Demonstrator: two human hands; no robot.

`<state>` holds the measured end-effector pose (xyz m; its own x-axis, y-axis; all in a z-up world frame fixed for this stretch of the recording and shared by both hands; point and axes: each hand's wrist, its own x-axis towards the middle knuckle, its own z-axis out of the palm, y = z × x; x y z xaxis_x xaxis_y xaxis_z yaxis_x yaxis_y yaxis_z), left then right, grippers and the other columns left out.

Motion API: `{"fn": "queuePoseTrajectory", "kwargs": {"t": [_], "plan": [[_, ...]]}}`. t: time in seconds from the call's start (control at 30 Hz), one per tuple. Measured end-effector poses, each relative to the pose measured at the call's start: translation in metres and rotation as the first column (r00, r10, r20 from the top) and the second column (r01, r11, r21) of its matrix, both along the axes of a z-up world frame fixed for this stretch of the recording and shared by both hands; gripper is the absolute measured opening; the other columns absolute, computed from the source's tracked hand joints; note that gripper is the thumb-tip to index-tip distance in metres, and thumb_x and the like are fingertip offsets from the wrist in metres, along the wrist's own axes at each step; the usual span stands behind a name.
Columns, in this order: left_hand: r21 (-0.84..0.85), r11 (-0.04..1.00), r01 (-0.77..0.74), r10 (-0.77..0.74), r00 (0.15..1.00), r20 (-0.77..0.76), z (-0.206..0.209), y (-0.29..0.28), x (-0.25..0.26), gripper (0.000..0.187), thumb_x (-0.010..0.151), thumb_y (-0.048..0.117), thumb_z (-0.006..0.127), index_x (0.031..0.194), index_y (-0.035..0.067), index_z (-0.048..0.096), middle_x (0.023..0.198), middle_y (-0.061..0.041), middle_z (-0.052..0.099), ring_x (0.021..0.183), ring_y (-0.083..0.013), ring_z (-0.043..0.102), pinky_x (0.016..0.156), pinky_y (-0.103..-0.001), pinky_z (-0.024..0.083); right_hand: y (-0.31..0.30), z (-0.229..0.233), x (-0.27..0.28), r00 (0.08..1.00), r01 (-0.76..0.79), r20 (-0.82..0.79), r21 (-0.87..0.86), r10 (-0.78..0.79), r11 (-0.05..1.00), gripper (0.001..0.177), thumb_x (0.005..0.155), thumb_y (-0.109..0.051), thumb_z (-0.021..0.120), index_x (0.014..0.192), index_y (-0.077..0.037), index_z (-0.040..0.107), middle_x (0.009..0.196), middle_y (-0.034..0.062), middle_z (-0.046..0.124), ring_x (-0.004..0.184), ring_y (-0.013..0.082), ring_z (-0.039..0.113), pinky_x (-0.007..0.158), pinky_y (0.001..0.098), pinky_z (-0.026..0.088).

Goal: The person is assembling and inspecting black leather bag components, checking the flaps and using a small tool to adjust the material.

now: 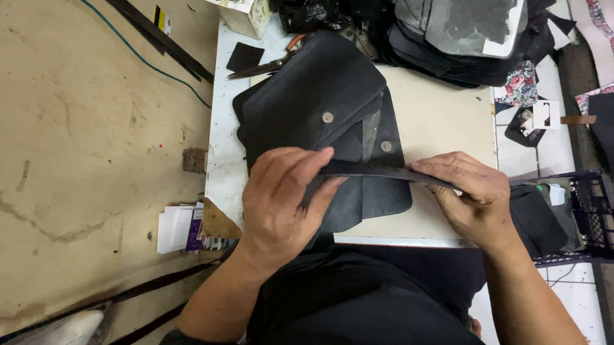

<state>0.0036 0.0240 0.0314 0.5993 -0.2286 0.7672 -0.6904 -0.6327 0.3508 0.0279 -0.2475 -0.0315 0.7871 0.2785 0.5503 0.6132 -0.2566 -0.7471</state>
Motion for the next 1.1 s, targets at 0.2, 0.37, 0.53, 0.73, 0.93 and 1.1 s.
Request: {"fn": "queuePoseTrajectory", "kwargs": {"t": [0.2, 0.37, 0.53, 0.73, 0.93, 1.1], "plan": [[-0.346, 0.935, 0.081, -0.181, 0.946, -0.269, 0.01, 0.008, 0.017, 0.034, 0.092, 0.005, 0.076, 0.124, -0.001, 0.065, 0.097, -0.014, 0.072, 0.088, -0.0296, 0.072, 0.081, -0.041, 0.061, 0.0, 0.005, -0.001, 0.991, -0.064, -0.11, 0.136, 0.079, 0.989, 0.006, 0.089, 0.004, 0.074, 0.094, 0.003, 0.076, 0.085, 0.0203, 0.077, 0.077, 0.0393, 0.076, 0.075, 0.0485, 0.06], [-0.04, 0.971, 0.234, -0.224, 0.845, -0.486, 0.048, 0.002, 0.033, 0.026, 0.106, 0.014, 0.054, 0.125, 0.002, 0.066, 0.092, -0.015, 0.072, 0.086, -0.034, 0.071, 0.079, -0.045, 0.055, 0.005, 0.051, -0.002, 0.91, -0.207, -0.335, 0.144, 0.244, 0.968, 0.024, 0.091, 0.0, 0.069, 0.114, 0.006, 0.074, 0.089, 0.0173, 0.079, 0.087, 0.0167, 0.066, 0.079, 0.0428, 0.058], [0.127, 0.918, 0.376, -0.285, 0.847, -0.449, 0.054, -0.003, 0.055, 0.025, 0.106, 0.012, 0.055, 0.127, 0.002, 0.064, 0.095, -0.012, 0.07, 0.087, -0.0303, 0.065, 0.082, -0.042, 0.047, 0.009, 0.051, 0.006, 0.888, -0.232, -0.375, 0.139, 0.268, 0.963, 0.017, 0.093, 0.0, 0.068, 0.108, 0.004, 0.074, 0.082, 0.0145, 0.078, 0.07, 0.0147, 0.073, 0.07, 0.0297, 0.062], [0.239, 0.927, 0.288, -0.203, 0.924, -0.324, 0.031, -0.011, 0.067, 0.038, 0.106, 0.02, 0.066, 0.142, 0.011, 0.055, 0.109, -0.009, 0.056, 0.105, -0.0306, 0.05, 0.1, -0.044, 0.041, 0.019, 0.034, 0.002, 0.82, -0.116, -0.543, 0.152, 0.181, 0.982, 0.016, 0.097, -0.008, 0.067, 0.107, 0.003, 0.073, 0.072, 0.0109, 0.076, 0.065, 0.0134, 0.075, 0.065, 0.0212, 0.061], [0.047, 0.999, 0.025, -0.001, 0.893, -0.449, -0.022, -0.042, 0.011, 0.041, 0.097, 0.021, 0.074, 0.133, 0.004, 0.062, 0.123, -0.018, 0.058, 0.112, -0.0374, 0.061, 0.092, -0.048, 0.051, 0.033, 0.012, 0.001, 0.802, 0.018, -0.591, 0.174, 0.089, 0.985, 0.014, 0.1, -0.007, 0.066, 0.105, 0.003, 0.073, 0.075, 0.0099, 0.074, 0.07, 0.0122, 0.072, 0.068, 0.0238, 0.059], [-0.238, 0.969, -0.063, -0.116, 0.736, -0.667, -0.031, -0.047, -0.008, 0.024, 0.097, 0.01, 0.07, 0.117, -0.001, 0.072, 0.114, -0.019, 0.07, 0.101, -0.0371, 0.075, 0.075, -0.036, 0.064, 0.047, 0.012, -0.007, 0.77, 0.092, -0.635, 0.21, 0.064, 0.973, 0.014, 0.097, -0.002, 0.07, 0.107, 0.007, 0.075, 0.077, 0.0134, 0.077, 0.073, 0.0139, 0.073, 0.072, 0.0283, 0.062]]}}
